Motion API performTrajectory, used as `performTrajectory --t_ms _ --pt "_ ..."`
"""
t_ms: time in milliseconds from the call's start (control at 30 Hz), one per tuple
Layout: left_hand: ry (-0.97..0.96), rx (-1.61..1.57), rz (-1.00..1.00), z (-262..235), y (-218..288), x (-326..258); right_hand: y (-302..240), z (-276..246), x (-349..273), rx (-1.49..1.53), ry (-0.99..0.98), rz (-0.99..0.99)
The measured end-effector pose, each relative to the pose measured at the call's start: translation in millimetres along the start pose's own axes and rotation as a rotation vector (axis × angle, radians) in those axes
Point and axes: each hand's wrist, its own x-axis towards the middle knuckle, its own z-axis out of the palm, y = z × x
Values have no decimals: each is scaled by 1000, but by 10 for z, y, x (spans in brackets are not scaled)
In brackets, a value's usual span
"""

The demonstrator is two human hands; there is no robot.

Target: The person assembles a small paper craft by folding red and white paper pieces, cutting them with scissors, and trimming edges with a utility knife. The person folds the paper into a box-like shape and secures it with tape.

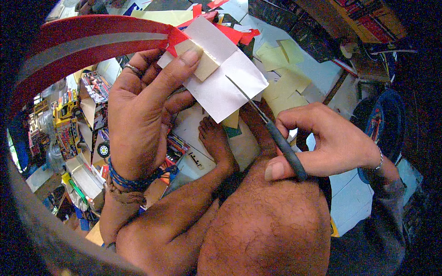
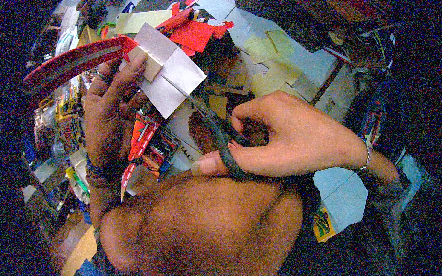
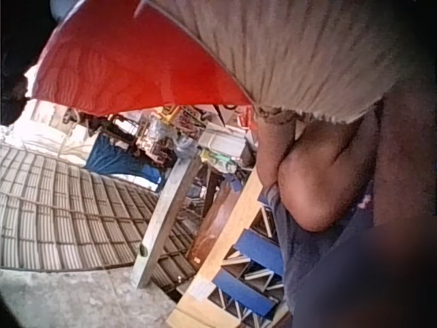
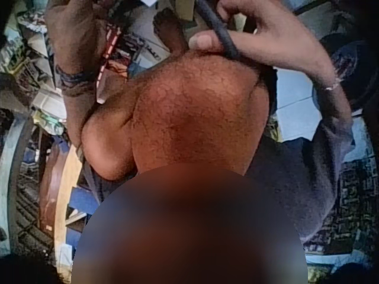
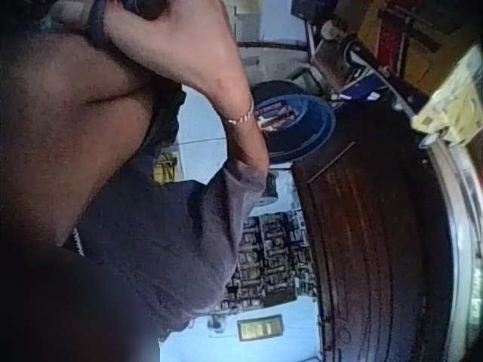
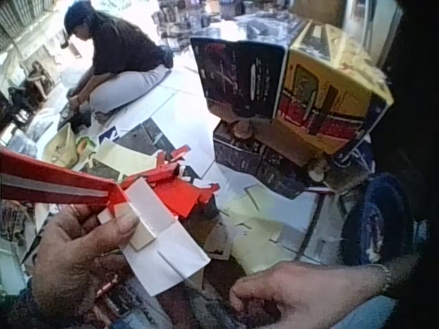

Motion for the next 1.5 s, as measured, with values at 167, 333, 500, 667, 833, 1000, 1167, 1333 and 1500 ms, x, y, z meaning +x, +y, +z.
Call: performTrajectory --t_ms 167,333,500,667,833,1000,1167,1333,1500 --pt "-23 -8 -14 -24 -2 17 7 3 1 -14 2 -18" --pt "6 44 -18 -25 -11 9 10 7 7 -21 6 -26" --pt "4 79 -24 -32 14 -5 7 5 6 -4 -1 0" --pt "-9 26 -31 -27 -3 13 9 1 10 -12 2 4" --pt "6 73 -26 -22 10 1 18 5 2 41 -4 14" --pt "-8 53 -28 -14 19 -3 50 44 17 9 59 -50" --pt "-4 54 -1 -9 4 9 38 59 19 9 82 -64" --pt "0 72 -19 -29 9 0 1 24 -13 -26 51 -10" --pt "-12 63 -17 -41 -2 15 51 53 -1 43 68 -51"
